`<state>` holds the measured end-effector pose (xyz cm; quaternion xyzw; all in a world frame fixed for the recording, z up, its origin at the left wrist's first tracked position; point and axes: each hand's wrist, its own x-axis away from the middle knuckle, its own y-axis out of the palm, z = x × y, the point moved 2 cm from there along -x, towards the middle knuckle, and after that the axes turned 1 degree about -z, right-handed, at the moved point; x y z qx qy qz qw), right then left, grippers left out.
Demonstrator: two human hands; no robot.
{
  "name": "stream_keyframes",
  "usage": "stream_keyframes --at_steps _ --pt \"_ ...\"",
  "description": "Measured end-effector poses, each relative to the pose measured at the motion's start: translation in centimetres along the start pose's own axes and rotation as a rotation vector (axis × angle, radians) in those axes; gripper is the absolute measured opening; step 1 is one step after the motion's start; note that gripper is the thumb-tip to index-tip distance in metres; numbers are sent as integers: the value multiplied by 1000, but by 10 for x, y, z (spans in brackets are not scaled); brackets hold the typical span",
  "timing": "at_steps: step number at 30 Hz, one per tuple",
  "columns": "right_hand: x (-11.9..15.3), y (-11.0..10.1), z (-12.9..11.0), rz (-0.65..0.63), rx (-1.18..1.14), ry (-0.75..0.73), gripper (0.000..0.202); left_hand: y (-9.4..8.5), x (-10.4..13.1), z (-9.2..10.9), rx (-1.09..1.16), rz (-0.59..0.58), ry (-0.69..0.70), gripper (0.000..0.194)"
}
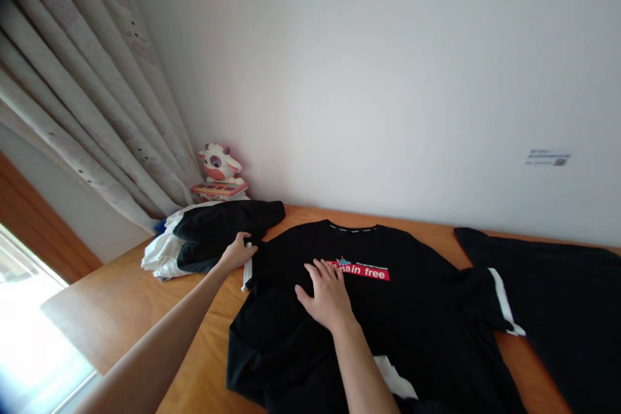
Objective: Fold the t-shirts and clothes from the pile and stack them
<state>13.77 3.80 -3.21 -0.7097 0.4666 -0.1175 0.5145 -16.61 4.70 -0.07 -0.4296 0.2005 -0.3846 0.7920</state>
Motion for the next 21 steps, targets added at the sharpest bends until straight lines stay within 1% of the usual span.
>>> stream_keyframes --at_steps 2,6,8,10,12,13,16,19,21 --pt "0 1 -1 -75 34 36 54 4 6 1 17 1 4 51" --pt "-2 4 0 -105 114 123 62 16 25 5 87 46 104 52" --pt "-2 7 2 -114 139 153 66 23 35 3 133 83 192 53" --pt "-2 10 3 -109 151 172 65 29 41 0 217 122 320 51" --pt "-4 11 3 -68 166 187 59 33 42 -5 298 157 441 44" --pt "-6 10 2 -41 178 190 55 34 41 -8 322 169 478 39" --pt "-23 5 -2 -3 220 250 43 36 36 -14 346 183 498 28" --pt "-55 0 -8 -18 237 326 41 36 33 -16 411 198 516 27" --pt "-78 2 -14 -39 227 272 40 36 33 -16 470 212 527 26"
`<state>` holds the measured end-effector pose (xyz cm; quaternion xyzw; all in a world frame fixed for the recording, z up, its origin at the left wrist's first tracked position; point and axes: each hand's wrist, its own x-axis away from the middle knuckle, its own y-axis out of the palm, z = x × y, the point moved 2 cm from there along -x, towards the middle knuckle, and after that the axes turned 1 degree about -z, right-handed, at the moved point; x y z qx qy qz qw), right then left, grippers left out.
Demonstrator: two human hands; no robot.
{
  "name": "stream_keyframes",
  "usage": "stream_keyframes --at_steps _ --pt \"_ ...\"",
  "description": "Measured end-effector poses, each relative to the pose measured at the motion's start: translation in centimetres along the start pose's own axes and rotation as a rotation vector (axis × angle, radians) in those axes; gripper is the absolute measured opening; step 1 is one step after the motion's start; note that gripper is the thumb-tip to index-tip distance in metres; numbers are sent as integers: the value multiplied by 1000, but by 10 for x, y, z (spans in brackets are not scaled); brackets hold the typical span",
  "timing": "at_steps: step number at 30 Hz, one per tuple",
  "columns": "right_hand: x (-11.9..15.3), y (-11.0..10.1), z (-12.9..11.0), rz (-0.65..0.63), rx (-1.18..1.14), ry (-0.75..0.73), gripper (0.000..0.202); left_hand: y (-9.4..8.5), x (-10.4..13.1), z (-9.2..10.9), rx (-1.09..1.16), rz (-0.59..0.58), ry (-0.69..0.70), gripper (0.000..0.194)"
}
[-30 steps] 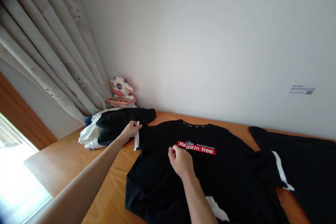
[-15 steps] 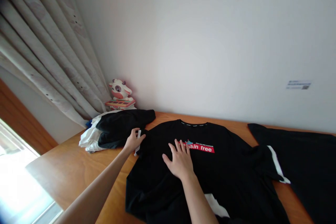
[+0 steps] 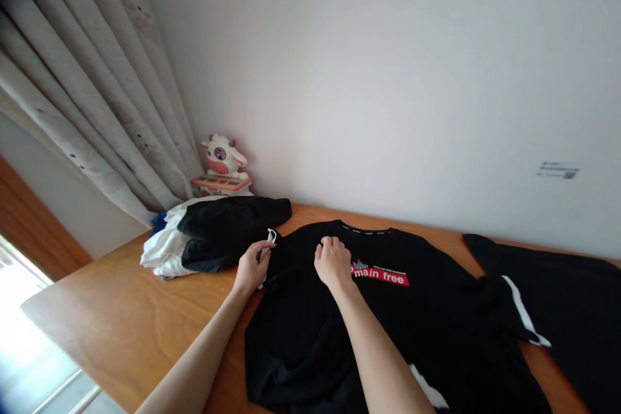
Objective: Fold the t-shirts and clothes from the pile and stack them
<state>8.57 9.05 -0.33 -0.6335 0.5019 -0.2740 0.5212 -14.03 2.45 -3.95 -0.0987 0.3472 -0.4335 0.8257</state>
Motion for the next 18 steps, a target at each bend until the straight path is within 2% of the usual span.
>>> stream_keyframes --at_steps 4,10,16,18 --pt "-30 16 -19 -92 -20 -154 51 0 1 1 62 13 0 29" --pt "-53 50 -23 -235 -35 -66 57 2 0 1 62 77 27 30" --pt "-60 48 -24 -246 -96 -17 66 7 1 -2 -35 18 31 61" --pt "-51 43 -27 -195 -137 -27 63 7 0 -3 -48 -5 21 58"
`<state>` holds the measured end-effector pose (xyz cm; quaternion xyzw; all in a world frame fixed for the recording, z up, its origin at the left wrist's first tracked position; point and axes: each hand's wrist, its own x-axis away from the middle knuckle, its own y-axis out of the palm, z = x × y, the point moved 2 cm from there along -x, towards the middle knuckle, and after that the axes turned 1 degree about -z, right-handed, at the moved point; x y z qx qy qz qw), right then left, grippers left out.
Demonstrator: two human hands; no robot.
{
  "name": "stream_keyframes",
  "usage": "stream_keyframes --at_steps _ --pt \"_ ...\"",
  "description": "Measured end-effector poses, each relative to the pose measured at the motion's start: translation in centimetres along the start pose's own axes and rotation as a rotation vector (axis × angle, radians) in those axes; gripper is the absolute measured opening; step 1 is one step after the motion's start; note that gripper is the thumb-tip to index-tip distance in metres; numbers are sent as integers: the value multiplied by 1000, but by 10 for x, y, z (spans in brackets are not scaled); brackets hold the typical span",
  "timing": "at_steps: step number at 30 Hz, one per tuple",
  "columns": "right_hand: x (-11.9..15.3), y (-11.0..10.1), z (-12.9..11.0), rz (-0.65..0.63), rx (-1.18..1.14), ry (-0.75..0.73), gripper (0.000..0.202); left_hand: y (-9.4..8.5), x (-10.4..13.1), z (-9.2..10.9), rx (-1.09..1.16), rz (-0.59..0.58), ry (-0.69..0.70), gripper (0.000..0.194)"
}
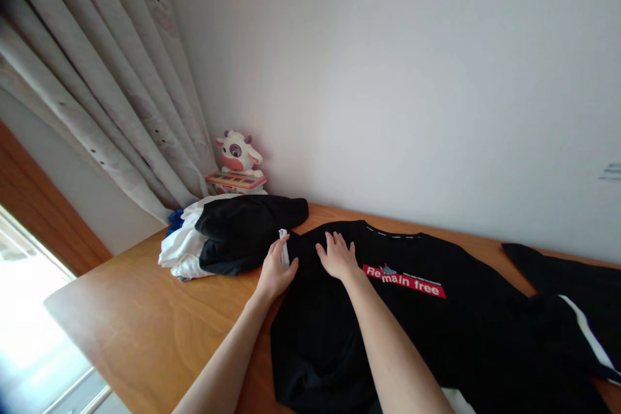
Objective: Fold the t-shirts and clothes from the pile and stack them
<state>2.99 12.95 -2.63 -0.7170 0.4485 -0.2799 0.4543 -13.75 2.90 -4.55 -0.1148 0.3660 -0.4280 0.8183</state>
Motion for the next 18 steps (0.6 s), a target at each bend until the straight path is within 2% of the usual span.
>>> stream_keyframes --at_steps 4,8,11,13,15,18 --pt "37 2 -8 144 -117 -96 47 0 -2 -3 5 -80 -22 39" --pt "70 11 -8 268 -309 -183 35 2 -1 -1 -31 -41 28 48" --pt "76 14 -2 329 -499 -209 33 3 3 13 -98 0 123 55" --pt "74 13 3 353 -639 -187 41 3 9 33 -145 -18 257 59" --pt "71 10 8 364 -757 -143 53 2 16 56 -171 -122 427 63" --pt "68 2 16 341 -959 -64 65 2 27 84 -172 -375 595 71"
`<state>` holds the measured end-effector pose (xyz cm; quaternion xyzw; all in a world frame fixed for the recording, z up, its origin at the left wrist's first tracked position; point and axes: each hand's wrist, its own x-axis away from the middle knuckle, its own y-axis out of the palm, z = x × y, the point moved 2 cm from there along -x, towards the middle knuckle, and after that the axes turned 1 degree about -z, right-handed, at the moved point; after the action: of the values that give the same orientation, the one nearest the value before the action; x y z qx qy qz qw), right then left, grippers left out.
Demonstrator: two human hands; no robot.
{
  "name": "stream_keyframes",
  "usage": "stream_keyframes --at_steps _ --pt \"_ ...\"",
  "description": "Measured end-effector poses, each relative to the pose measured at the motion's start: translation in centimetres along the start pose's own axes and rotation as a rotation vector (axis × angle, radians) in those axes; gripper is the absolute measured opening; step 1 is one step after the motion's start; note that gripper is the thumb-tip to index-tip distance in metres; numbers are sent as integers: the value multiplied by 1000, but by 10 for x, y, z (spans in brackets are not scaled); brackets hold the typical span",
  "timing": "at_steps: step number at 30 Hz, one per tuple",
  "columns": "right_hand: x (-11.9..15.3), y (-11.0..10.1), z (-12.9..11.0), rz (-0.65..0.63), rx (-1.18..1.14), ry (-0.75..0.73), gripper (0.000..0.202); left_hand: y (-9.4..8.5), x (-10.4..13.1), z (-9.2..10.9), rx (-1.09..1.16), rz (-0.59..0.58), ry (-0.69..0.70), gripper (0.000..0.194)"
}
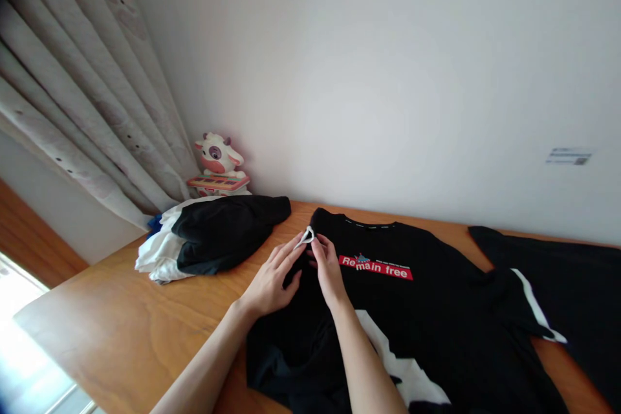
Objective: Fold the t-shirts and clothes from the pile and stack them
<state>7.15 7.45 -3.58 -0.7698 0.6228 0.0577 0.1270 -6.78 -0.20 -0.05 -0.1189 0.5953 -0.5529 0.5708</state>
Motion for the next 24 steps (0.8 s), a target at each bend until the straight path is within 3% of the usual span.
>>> stream_keyframes --at_steps 3,5,8,15,20,24 --pt "-4 -11 1 21 -105 126 69 0 0 11 37 -186 44 85" --pt "-6 -19 2 26 21 182 71 0 2 11 51 -241 30 92" --pt "-10 -31 7 17 199 237 74 -2 6 7 73 -232 15 93" --pt "-15 -57 8 52 256 317 58 -9 10 1 -43 -160 -133 80" --pt "-14 -75 -4 -54 300 344 47 -5 10 -1 -59 -203 -168 55" --pt "-12 -86 -4 -140 391 378 29 -11 8 3 -41 -208 -87 48"
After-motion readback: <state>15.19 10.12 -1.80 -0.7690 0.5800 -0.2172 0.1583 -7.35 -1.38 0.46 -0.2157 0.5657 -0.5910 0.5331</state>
